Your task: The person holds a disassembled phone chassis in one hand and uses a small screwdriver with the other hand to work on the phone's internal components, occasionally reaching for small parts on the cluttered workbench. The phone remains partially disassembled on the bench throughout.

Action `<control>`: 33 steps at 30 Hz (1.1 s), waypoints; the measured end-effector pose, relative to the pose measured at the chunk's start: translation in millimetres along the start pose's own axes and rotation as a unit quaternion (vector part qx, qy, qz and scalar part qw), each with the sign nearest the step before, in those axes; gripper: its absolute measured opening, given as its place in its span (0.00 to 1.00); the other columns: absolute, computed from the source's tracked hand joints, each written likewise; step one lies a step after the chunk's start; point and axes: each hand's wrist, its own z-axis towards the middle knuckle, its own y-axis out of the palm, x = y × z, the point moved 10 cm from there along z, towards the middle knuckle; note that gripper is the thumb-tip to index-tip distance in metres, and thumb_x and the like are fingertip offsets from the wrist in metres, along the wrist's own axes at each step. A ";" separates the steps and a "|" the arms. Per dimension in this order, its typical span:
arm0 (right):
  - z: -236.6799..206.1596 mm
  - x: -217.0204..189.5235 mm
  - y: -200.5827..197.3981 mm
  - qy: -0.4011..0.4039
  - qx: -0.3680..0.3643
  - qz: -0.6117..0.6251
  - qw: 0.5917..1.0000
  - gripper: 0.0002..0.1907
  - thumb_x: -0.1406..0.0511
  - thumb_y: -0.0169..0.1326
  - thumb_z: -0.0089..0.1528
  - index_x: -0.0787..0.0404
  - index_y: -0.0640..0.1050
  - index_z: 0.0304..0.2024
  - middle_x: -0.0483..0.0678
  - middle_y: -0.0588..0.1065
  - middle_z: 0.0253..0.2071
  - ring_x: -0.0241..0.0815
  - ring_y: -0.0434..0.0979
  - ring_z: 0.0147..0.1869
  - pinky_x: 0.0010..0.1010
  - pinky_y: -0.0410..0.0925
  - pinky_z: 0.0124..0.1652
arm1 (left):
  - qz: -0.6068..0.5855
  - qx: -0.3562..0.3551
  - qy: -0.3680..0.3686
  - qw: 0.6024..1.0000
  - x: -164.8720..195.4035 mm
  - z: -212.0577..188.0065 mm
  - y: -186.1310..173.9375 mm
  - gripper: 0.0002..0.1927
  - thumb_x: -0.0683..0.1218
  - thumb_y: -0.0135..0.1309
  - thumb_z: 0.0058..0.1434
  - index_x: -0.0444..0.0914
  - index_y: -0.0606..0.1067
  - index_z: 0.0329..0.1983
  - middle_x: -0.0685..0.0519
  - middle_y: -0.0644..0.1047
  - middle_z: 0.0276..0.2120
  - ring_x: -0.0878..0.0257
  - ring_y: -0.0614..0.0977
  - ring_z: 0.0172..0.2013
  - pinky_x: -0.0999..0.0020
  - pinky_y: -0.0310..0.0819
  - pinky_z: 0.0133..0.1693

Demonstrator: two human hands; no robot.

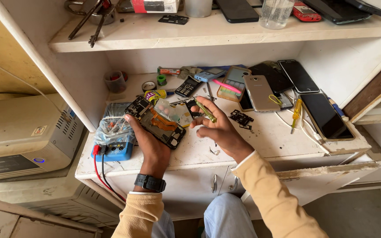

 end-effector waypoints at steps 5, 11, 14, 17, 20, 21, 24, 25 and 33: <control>-4.0 6.2 -3.4 -0.007 0.012 -0.066 0.998 0.33 0.70 0.52 0.63 0.62 0.62 0.71 0.47 0.71 0.52 0.36 0.78 0.44 0.27 0.70 0.39 | -0.006 -0.005 -0.002 1.000 -3.5 3.6 -3.3 0.37 0.72 0.31 0.70 0.37 0.69 0.59 0.47 0.76 0.48 0.55 0.77 0.48 0.59 0.73 0.51; -7.9 11.4 -6.2 0.019 0.013 -0.094 0.995 0.22 0.56 0.46 0.72 0.66 0.78 0.55 0.44 0.77 0.36 0.32 0.77 0.36 0.24 0.69 0.37 | 0.019 0.009 0.003 1.000 -1.1 4.7 -9.2 0.37 0.71 0.31 0.70 0.39 0.70 0.61 0.50 0.77 0.51 0.57 0.78 0.50 0.60 0.74 0.53; -8.5 11.9 -6.5 0.014 0.023 -0.083 0.996 0.21 0.54 0.46 0.72 0.66 0.78 0.49 0.44 0.77 0.33 0.32 0.77 0.35 0.25 0.70 0.36 | 0.025 0.005 -0.004 1.000 -1.6 4.0 -9.2 0.37 0.72 0.30 0.69 0.40 0.70 0.59 0.49 0.77 0.49 0.57 0.78 0.48 0.59 0.74 0.50; -8.7 14.2 -4.4 0.019 0.022 -0.101 0.994 0.19 0.55 0.48 0.71 0.65 0.79 0.47 0.44 0.77 0.33 0.32 0.76 0.34 0.24 0.69 0.35 | 0.019 -0.001 -0.003 1.000 -1.6 3.2 -8.4 0.37 0.72 0.30 0.70 0.40 0.70 0.58 0.49 0.77 0.49 0.57 0.78 0.48 0.59 0.74 0.51; -8.9 11.0 3.6 -0.007 -0.005 -0.141 0.990 0.16 0.57 0.52 0.70 0.65 0.78 0.48 0.44 0.77 0.34 0.31 0.77 0.35 0.24 0.69 0.36 | 0.014 -0.001 -0.003 1.000 -1.8 2.8 -9.2 0.36 0.72 0.30 0.70 0.40 0.69 0.58 0.49 0.77 0.48 0.57 0.78 0.48 0.59 0.74 0.50; -9.2 8.9 6.8 -0.022 -0.017 -0.155 0.988 0.15 0.58 0.53 0.69 0.65 0.77 0.48 0.44 0.77 0.35 0.31 0.77 0.36 0.24 0.70 0.36 | 0.016 -0.002 -0.001 1.000 -1.6 2.9 -9.4 0.36 0.72 0.30 0.70 0.40 0.69 0.58 0.49 0.77 0.48 0.58 0.78 0.48 0.59 0.74 0.50; -8.8 12.1 -2.6 -0.002 0.029 -0.160 0.987 0.14 0.59 0.53 0.68 0.63 0.78 0.47 0.43 0.77 0.33 0.32 0.77 0.33 0.24 0.67 0.32 | -0.003 -0.035 0.001 0.999 -0.8 3.5 -4.2 0.37 0.72 0.31 0.72 0.39 0.69 0.62 0.49 0.76 0.51 0.56 0.77 0.50 0.58 0.73 0.54; -8.9 11.9 -5.9 -0.005 0.042 -0.144 0.989 0.14 0.59 0.53 0.69 0.63 0.77 0.47 0.44 0.77 0.33 0.33 0.78 0.33 0.24 0.67 0.32 | -0.013 -0.052 0.002 0.999 -0.1 3.7 -1.7 0.38 0.72 0.31 0.73 0.38 0.68 0.64 0.48 0.76 0.52 0.55 0.77 0.52 0.57 0.72 0.56; -9.2 17.0 -21.7 0.001 0.089 -0.075 0.993 0.14 0.56 0.48 0.71 0.60 0.73 0.45 0.46 0.77 0.30 0.35 0.78 0.30 0.26 0.69 0.31 | 0.017 0.028 -0.009 0.999 -1.4 7.2 -20.2 0.39 0.71 0.33 0.68 0.41 0.65 0.70 0.50 0.70 0.65 0.54 0.72 0.63 0.55 0.65 0.65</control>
